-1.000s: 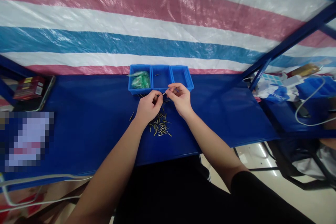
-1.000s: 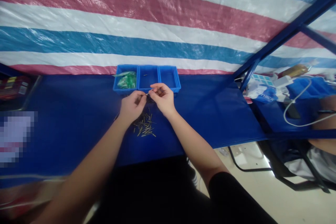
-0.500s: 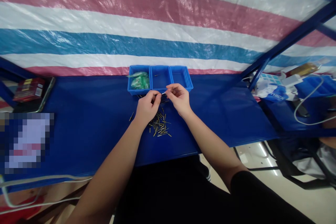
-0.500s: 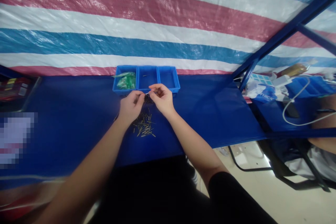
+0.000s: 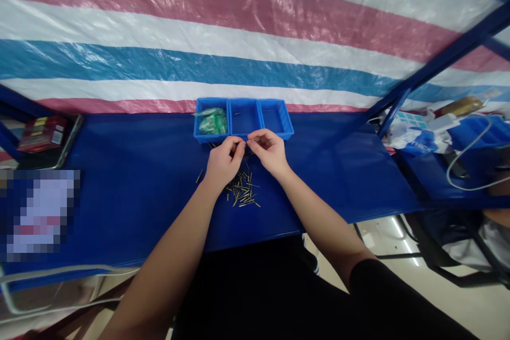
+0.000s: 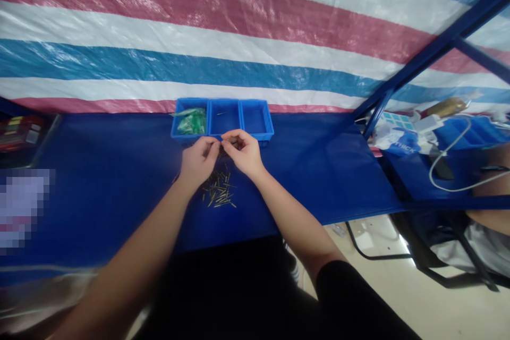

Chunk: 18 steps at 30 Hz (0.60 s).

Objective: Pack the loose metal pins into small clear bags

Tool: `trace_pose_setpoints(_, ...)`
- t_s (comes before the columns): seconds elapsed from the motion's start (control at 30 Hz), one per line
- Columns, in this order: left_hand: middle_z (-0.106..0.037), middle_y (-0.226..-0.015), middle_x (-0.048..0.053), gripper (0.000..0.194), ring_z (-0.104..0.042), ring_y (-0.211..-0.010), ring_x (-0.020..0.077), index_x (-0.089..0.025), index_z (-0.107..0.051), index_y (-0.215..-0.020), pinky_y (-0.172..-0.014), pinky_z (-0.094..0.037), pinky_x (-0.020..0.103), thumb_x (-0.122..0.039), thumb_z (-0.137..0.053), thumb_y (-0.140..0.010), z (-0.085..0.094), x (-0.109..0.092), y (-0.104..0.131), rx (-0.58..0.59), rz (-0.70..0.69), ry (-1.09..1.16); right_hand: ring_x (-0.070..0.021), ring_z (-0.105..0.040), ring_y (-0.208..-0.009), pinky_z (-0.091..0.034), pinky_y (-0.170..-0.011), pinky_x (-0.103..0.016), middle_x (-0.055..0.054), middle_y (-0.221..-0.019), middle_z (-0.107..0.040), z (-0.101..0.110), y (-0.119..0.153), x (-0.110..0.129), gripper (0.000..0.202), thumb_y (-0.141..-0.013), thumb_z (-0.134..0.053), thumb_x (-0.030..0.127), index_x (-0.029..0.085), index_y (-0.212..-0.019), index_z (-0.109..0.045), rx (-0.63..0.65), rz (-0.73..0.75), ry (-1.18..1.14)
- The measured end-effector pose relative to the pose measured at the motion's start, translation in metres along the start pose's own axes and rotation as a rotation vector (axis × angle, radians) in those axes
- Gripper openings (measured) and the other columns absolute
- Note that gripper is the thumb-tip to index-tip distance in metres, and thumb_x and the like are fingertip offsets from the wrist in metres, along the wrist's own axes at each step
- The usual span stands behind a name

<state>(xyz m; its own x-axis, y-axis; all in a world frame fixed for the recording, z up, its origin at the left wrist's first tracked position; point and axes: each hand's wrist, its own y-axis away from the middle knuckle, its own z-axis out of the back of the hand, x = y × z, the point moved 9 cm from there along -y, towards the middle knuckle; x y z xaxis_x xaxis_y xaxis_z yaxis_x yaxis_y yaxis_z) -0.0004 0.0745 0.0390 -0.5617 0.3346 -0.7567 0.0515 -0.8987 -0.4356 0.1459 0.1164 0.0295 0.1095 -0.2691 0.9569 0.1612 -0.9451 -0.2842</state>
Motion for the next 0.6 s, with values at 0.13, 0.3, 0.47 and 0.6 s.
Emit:
trace_pose_setpoints(0.13, -0.064, -0.069, -0.001, 0.022, -0.056, -0.059, 0.0092, -0.019, -0.069, -0.098, -0.062, -0.042, 0.023, -0.037, -0.056, -0.1, 0.0003, -0.0001, -0.0002, -0.007, -0.003, -0.001, -0.0128, -0.063, -0.073, -0.05, -0.063, -0.029, -0.002, -0.085, -0.071, 0.0001, -0.0002, -0.0012, 0.025, -0.082, -0.078, 0.041, 0.021, -0.095, -0.07, 0.006, -0.015, 0.016)
trace_pose_setpoints(0.3, -0.066, -0.071, -0.001, 0.022, -0.058, -0.061, 0.0096, -0.019, -0.069, -0.097, -0.064, -0.044, 0.023, -0.037, -0.057, -0.1, 0.0015, 0.0019, -0.001, -0.015, 0.012, -0.003, -0.0125, -0.064, -0.073, -0.05, -0.065, -0.028, -0.002, -0.084, -0.071, 0.0003, 0.0005, -0.0016, 0.022, -0.083, -0.078, 0.037, 0.02, -0.095, -0.071, 0.014, -0.007, 0.0)
trace_pose_setpoints(0.47, -0.068, -0.072, 0.0, 0.022, -0.059, -0.062, 0.01, -0.02, -0.069, -0.097, -0.064, -0.045, 0.023, -0.038, -0.057, -0.1, 0.0017, 0.0018, -0.0018, -0.014, 0.02, -0.009, -0.0126, -0.065, -0.074, -0.05, -0.065, -0.028, -0.002, -0.086, -0.072, -0.0001, 0.0015, -0.0013, 0.022, -0.084, -0.077, 0.037, 0.02, -0.096, -0.072, 0.02, -0.007, 0.022)
trace_pose_setpoints(0.6, -0.068, -0.073, 0.0, 0.023, -0.059, -0.063, 0.0108, -0.02, -0.068, -0.097, -0.064, -0.045, 0.024, -0.039, -0.056, -0.1, 0.0017, 0.0023, -0.0011, -0.014, 0.023, -0.017, -0.0134, -0.065, -0.075, -0.051, -0.066, -0.029, -0.003, -0.086, -0.072, -0.0008, 0.0019, -0.0019, 0.023, -0.085, -0.076, 0.039, 0.021, -0.097, -0.071, 0.031, -0.016, 0.049)
